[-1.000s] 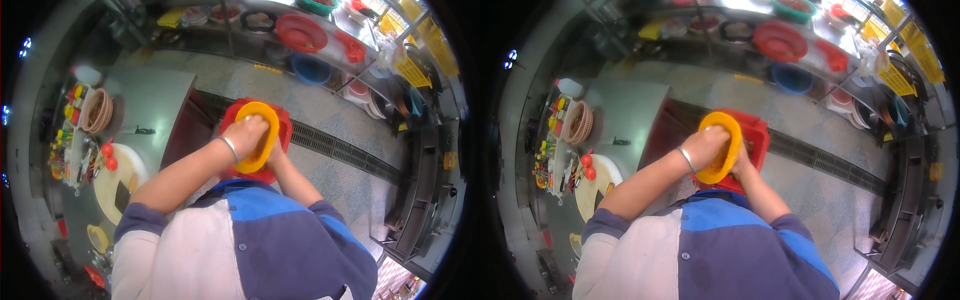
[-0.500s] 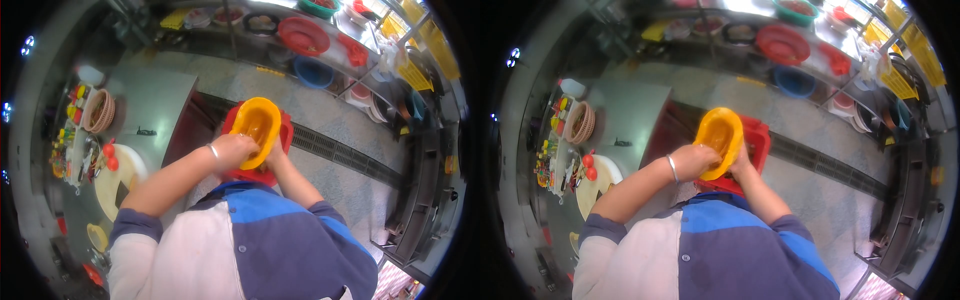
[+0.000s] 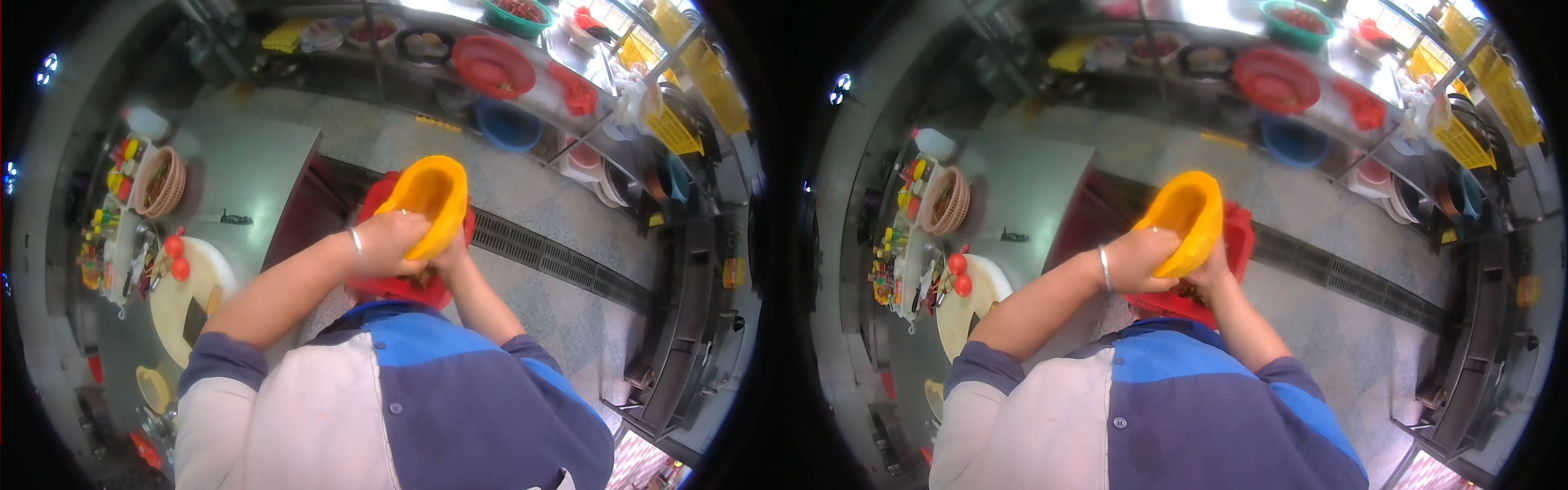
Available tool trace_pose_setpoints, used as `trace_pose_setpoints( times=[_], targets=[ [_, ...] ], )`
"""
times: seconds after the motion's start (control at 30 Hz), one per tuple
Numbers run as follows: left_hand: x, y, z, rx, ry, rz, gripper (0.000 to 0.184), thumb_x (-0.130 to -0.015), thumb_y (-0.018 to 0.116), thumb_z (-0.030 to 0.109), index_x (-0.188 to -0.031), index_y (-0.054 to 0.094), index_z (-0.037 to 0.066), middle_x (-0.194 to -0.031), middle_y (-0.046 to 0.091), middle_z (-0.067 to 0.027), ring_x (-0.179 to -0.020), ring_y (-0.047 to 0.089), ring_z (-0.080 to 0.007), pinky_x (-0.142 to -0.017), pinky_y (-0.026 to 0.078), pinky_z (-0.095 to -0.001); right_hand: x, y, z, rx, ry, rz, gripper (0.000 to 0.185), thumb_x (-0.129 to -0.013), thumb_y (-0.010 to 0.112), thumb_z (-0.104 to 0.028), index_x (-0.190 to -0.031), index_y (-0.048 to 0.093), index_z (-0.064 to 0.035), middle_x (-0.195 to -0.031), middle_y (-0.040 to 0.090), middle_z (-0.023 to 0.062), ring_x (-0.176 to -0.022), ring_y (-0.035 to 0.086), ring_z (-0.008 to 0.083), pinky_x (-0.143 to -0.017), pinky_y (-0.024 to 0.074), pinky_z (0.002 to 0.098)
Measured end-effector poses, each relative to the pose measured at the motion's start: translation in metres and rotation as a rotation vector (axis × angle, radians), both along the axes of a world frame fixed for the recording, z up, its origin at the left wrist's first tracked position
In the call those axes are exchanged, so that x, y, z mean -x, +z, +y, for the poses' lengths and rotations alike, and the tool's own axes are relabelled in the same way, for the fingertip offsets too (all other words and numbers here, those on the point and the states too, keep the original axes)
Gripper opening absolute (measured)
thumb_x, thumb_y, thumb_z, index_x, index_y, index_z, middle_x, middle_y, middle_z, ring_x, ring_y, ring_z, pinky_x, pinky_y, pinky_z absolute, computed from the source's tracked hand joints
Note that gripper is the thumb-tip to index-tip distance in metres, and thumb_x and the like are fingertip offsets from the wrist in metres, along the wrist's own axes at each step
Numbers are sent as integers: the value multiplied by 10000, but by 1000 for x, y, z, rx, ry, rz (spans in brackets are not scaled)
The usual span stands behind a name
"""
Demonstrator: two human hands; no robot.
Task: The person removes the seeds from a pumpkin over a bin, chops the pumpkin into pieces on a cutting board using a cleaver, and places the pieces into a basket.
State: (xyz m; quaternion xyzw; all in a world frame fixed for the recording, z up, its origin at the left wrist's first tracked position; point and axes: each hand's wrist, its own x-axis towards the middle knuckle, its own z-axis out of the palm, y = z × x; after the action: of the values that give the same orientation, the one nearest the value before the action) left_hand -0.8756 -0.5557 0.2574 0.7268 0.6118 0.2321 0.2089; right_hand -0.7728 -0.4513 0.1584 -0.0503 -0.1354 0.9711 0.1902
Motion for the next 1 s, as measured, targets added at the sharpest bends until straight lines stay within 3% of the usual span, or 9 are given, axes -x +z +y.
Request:
trace_pose_setpoints(
  times=[0.1,0.17,0.27,0.5,0.7,0.8,0.9,0.97,1.0],
  targets=[
    [18,8,4,130,84,-479,356,-788,681,236,-1025,575,-9,-1007,630,-125,-927,619,-259,-799,487,-345,-5,2,22,-96,117,49,571,-948,384,-525,-1293,483,-81,-1280,543,137,-1154,537,311,-993,429,450],
    [25,-5,1,276,177,-996,476,-829,661,261,-1185,534,-28,-1146,612,-117,-1044,600,-193,-888,477,-324,-1,-1,34,80,133,16,579,-954,370,-522,-1309,460,-74,-1315,508,164,-1206,484,346,-1029,383,472],
    [25,-33,-2,210,242,-1538,515,-834,646,251,-1242,497,-26,-1181,594,-150,-1078,592,-210,-935,469,-339,0,-8,43,141,142,-101,600,-949,362,-544,-1297,470,-66,-1296,524,161,-1195,497,338,-1026,390,468],
    [10,-92,-15,76,548,-2237,535,-936,455,397,-1285,473,-8,-1233,582,-155,-1110,581,-289,-976,449,-416,3,-33,24,96,-10,-308,602,-939,378,-559,-1270,497,-70,-1260,559,134,-1156,537,305,-999,425,449],
    [20,-131,-18,44,933,-2079,494,-965,418,396,-1221,525,-12,-1147,626,-153,-1032,615,-274,-913,478,-410,-9,-18,13,135,-39,-295,562,-935,410,-532,-1249,518,-79,-1261,561,125,-1175,518,309,-1025,390,478],
    [28,-160,-14,-13,1305,-1673,487,-958,469,380,-1183,546,-45,-1109,640,-143,-970,634,-246,-847,496,-371,-13,-6,11,156,-81,-361,564,-931,420,-535,-1241,525,-76,-1262,560,126,-1170,521,312,-1022,392,482],
    [42,-201,-21,217,1352,-1172,457,-943,521,345,-1173,557,-48,-1089,648,-123,-919,637,-205,-792,497,-321,-12,13,5,198,-108,-404,568,-928,425,-539,-1239,528,-75,-1261,560,127,-1168,521,313,-1018,394,485],
    [33,-238,-22,79,1218,-1035,437,-925,530,369,-1066,614,-36,-957,674,-136,-870,652,-212,-759,499,-335,-11,19,5,208,-109,-395,568,-929,422,-542,-1241,528,-79,-1266,557,125,-1174,516,316,-1021,388,491],
    [22,-221,-25,16,1151,-966,435,-916,535,381,-1012,643,-30,-892,688,-143,-845,659,-216,-742,499,-342,-10,20,7,204,-105,-382,572,-929,415,-546,-1242,528,-81,-1267,557,124,-1178,512,318,-1022,386,495]
  ],
)
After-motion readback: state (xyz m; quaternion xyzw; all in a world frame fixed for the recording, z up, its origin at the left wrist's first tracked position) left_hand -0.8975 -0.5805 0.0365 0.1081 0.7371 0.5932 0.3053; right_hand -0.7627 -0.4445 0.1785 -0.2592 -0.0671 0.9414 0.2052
